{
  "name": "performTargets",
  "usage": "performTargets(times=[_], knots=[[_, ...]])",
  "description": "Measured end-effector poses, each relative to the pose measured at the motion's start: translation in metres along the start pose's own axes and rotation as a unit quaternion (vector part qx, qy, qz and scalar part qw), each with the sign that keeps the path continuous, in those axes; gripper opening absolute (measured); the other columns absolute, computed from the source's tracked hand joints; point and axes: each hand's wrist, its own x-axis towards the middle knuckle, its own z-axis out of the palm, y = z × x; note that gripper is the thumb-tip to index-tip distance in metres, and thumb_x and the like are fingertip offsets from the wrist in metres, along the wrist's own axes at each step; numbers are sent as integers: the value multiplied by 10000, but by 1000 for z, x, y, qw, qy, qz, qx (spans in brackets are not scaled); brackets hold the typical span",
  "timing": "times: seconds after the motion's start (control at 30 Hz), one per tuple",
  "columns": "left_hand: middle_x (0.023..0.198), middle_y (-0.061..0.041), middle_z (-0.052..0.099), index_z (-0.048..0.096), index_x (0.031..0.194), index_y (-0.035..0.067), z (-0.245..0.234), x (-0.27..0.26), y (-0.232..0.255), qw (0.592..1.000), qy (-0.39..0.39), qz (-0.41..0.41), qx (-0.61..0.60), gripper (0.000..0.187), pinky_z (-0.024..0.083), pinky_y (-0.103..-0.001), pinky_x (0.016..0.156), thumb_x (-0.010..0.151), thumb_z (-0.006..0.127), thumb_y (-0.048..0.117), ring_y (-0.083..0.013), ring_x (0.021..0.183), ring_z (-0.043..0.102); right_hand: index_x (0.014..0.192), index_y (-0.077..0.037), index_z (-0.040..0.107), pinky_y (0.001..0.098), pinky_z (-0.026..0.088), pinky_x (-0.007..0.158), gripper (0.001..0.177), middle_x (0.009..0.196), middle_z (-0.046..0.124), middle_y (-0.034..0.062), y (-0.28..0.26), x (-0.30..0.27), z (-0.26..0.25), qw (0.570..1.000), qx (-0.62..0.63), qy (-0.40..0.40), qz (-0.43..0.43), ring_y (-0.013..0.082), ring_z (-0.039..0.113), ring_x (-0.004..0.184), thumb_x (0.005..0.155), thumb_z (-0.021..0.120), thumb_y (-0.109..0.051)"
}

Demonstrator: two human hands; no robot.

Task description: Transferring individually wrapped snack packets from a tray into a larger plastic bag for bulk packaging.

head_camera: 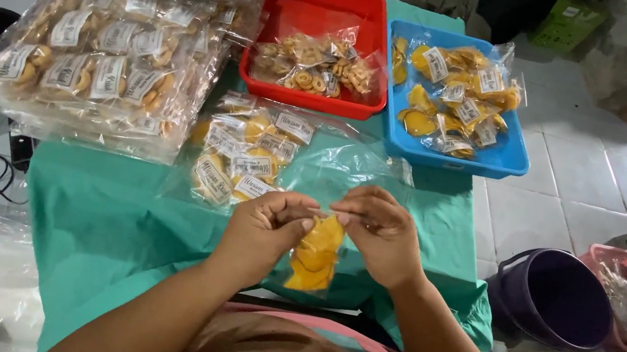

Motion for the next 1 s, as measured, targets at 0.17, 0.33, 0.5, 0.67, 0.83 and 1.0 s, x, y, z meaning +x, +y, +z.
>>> performTargets(times=[0.17,0.33,0.5,0.67,0.83,1.0], knots=[[744,-81,752,801,1053,3,1,-2,16,999,-13,40,26,251,586,-258,631,866,650,-69,-74,673,644,1050,-81,799,315,554,544,207,917,703,80,-11,5,4,984,-39,-18,-172,182,622,642,938,679,45],[643,-55,666,818,945,15,1,-5,25,998,16,55,37,244,582,-291,561,847,634,-114,-83,594,587,1013,-78,823,389,605,781,258,1091,702,119,17,0,-9,948,-113,-70,-288,297,681,921,892,617,19],[871,-149,775,766,901,-45,8,0,20,993,87,18,-73,198,553,-271,592,828,606,-136,-144,685,658,1218,-155,742,478,552,910,330,1233,608,120,-11,-5,-1,848,-361,-65,-382,369,615,1123,965,531,-167],[1061,-198,748,665,849,-71,11,-8,18,979,47,-51,-193,121,584,-285,598,795,568,-118,-208,780,706,1117,-163,780,428,570,817,356,1116,629,74,14,-18,-5,907,-290,-28,-302,324,648,991,1001,574,-430],[890,-59,556,619,945,-78,6,-8,10,953,32,-119,-277,284,682,-448,720,778,398,-139,-208,765,682,891,-88,765,398,565,692,166,894,608,68,8,-18,-5,975,-163,-17,-148,291,641,787,986,628,-88],[913,-130,637,585,1235,-117,-8,0,-32,997,-2,7,-70,396,704,-445,684,875,737,-49,-239,811,741,820,-55,699,387,527,632,162,790,620,67,-7,-16,-2,992,-88,-82,-29,255,574,686,971,643,-36]])
